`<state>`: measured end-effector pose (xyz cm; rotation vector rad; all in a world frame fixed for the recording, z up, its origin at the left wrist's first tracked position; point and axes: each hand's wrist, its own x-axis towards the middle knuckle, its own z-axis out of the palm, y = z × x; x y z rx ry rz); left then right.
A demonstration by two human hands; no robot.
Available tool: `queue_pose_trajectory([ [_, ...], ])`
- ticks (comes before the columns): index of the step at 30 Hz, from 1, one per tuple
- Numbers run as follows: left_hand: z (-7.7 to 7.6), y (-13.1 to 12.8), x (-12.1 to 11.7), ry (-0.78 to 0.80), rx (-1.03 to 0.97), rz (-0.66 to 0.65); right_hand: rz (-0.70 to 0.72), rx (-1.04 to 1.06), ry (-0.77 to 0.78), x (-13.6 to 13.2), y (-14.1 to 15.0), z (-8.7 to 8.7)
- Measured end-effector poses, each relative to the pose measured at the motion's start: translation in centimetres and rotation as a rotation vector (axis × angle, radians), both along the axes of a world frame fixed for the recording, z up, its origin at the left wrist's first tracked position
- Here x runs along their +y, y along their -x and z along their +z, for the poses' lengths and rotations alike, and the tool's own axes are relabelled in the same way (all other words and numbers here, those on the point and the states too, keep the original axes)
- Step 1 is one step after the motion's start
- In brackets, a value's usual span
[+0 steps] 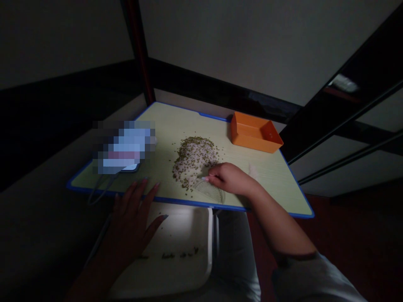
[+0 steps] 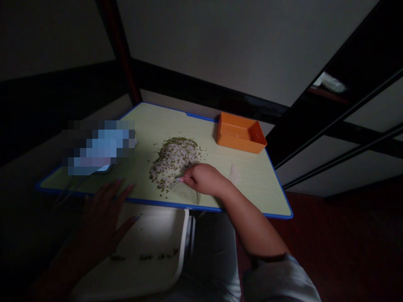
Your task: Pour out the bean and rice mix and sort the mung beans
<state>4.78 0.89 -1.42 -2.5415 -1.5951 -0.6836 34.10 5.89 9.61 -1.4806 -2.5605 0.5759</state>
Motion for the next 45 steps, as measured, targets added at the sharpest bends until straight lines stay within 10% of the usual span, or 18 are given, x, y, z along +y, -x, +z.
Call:
queue_pose_trajectory([
  [32, 0.1, -0.2, 0.0, -0.012, -0.005, -0.011, 0.004, 0.019, -0.019, 0.5, 0.7, 0.1],
  [45, 0.0, -0.2, 0.0, -0.025, -0.003, -0.012, 0.104, -0.069, -0.394, 0.8, 1.2, -1.2],
])
